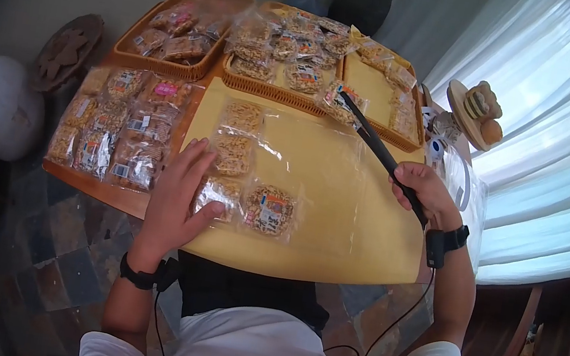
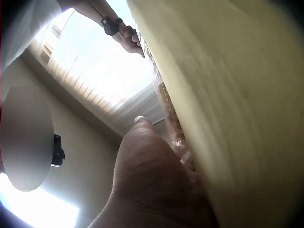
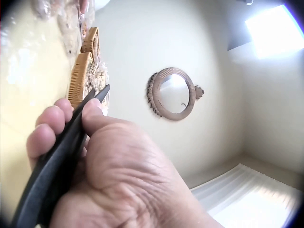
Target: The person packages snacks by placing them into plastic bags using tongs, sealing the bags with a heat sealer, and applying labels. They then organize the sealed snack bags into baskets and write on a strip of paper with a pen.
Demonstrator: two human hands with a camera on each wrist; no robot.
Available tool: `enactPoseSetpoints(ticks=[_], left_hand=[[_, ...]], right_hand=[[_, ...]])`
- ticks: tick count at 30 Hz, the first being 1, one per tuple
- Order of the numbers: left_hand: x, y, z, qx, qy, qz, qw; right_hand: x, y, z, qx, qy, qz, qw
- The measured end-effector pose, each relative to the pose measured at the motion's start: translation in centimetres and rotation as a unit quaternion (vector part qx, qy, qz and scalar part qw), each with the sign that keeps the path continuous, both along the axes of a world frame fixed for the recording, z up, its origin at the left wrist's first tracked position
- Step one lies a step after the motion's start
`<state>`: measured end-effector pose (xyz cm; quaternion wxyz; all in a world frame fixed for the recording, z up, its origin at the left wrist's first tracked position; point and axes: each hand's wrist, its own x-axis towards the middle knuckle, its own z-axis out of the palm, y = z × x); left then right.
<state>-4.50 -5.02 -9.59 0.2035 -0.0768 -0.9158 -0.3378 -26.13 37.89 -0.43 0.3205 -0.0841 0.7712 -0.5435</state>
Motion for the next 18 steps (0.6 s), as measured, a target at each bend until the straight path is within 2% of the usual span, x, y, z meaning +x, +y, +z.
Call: enactPoseSetpoints(ticks=[3, 5, 7, 18], left_hand=[[-0.1, 0.2, -0.1, -0.059, -0.018, 0.003, 0.998], [-0.2, 0.4, 0.0, -0.069, -0.025, -0.002, 0.997], [-0.2, 0.7, 0.3, -0.086, -0.028, 0.001, 0.996], [0.1, 0.7, 0.2, -0.101, -0.028, 0.01, 0.994]], right_hand=[[4.5, 6.2, 0.1, 0.016, -0.018, -0.041, 0.999], [7.6, 9.2, 0.5, 0.077, -0.004, -0.128, 0.989], [9.8, 11.0, 0.1, 0.091, 0.011, -0.136, 0.986], [12.7, 10.3, -0.8, 0.159, 0.015, -0.12, 0.98]])
